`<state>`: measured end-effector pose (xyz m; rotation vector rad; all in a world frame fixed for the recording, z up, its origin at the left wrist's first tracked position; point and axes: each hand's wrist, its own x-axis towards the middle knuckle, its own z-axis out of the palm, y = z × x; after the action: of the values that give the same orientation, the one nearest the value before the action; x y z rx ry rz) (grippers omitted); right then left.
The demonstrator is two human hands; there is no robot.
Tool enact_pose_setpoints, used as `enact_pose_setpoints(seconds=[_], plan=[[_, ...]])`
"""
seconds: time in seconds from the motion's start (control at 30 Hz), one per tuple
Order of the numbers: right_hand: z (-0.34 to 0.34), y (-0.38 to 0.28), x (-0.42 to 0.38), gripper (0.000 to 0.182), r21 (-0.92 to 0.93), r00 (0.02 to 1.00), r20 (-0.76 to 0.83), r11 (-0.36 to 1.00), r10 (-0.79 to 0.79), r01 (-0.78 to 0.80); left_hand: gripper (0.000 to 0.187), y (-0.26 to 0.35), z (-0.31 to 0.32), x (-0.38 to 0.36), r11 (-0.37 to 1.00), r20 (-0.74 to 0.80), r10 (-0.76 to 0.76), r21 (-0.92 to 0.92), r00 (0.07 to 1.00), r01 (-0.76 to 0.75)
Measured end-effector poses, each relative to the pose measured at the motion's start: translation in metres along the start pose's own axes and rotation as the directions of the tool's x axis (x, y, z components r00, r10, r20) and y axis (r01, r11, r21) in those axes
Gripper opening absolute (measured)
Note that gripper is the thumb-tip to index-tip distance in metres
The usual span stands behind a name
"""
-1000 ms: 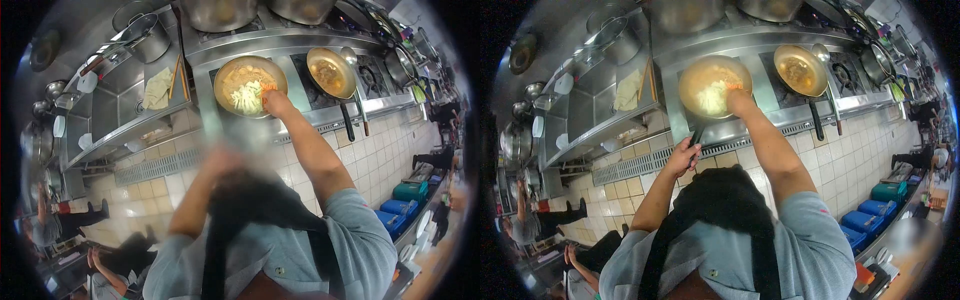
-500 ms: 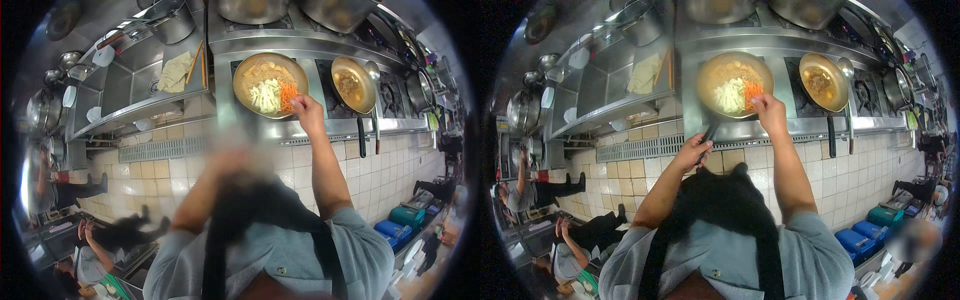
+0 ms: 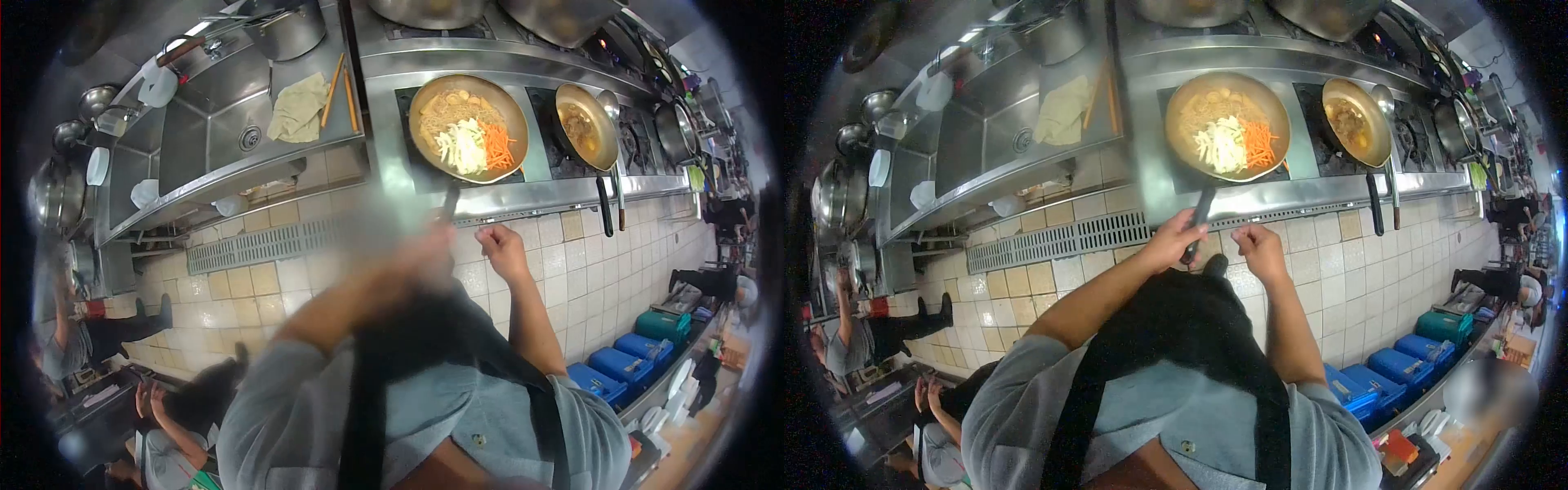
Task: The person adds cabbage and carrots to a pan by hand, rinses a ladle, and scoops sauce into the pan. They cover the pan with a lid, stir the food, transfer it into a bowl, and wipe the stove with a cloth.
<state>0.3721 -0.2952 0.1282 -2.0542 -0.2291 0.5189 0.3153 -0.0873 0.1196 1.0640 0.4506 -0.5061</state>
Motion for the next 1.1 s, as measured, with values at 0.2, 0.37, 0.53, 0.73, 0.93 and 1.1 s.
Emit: enact_pose_setpoints(seconds=[0.2,0.37,0.53,0.73,0.93,1.1], plan=[[0.016,0.004,-0.035,0.01,0.08,0.981,-0.169,0.993,0.095,-0.083,0.055,-0.009,-0.073,0.011,0.845,0.277,0.3,0.366,0.913,-0.389],[0.01,-0.006,-0.037,0.01,0.15,0.916,-0.366,0.982,0.162,-0.114,0.051,0.002,-0.176,-0.029,0.769,0.141,0.351,0.52,0.926,-0.371],[0.002,-0.037,-0.012,0.011,0.05,0.861,-0.505,0.998,0.06,-0.04,0.043,-0.06,-0.308,-0.046,0.814,-0.28,0.431,0.531,0.858,-0.235],[0.0,-0.06,0.031,0.013,0.021,0.885,-0.461,0.996,-0.063,0.082,0.047,-0.066,-0.307,-0.104,0.958,-0.588,0.187,-0.07,0.787,-0.28],[0.017,-0.087,0.072,0.014,0.073,0.916,-0.343,0.966,-0.208,0.247,0.046,-0.09,-0.32,-0.105,0.907,-0.571,0.419,0.227,0.706,-0.354],[0.052,-0.137,0.077,0.016,0.144,0.954,-0.228,0.963,-0.192,0.228,0.05,0.002,-0.357,-0.108,0.844,-0.599,0.496,0.161,0.629,-0.512]])
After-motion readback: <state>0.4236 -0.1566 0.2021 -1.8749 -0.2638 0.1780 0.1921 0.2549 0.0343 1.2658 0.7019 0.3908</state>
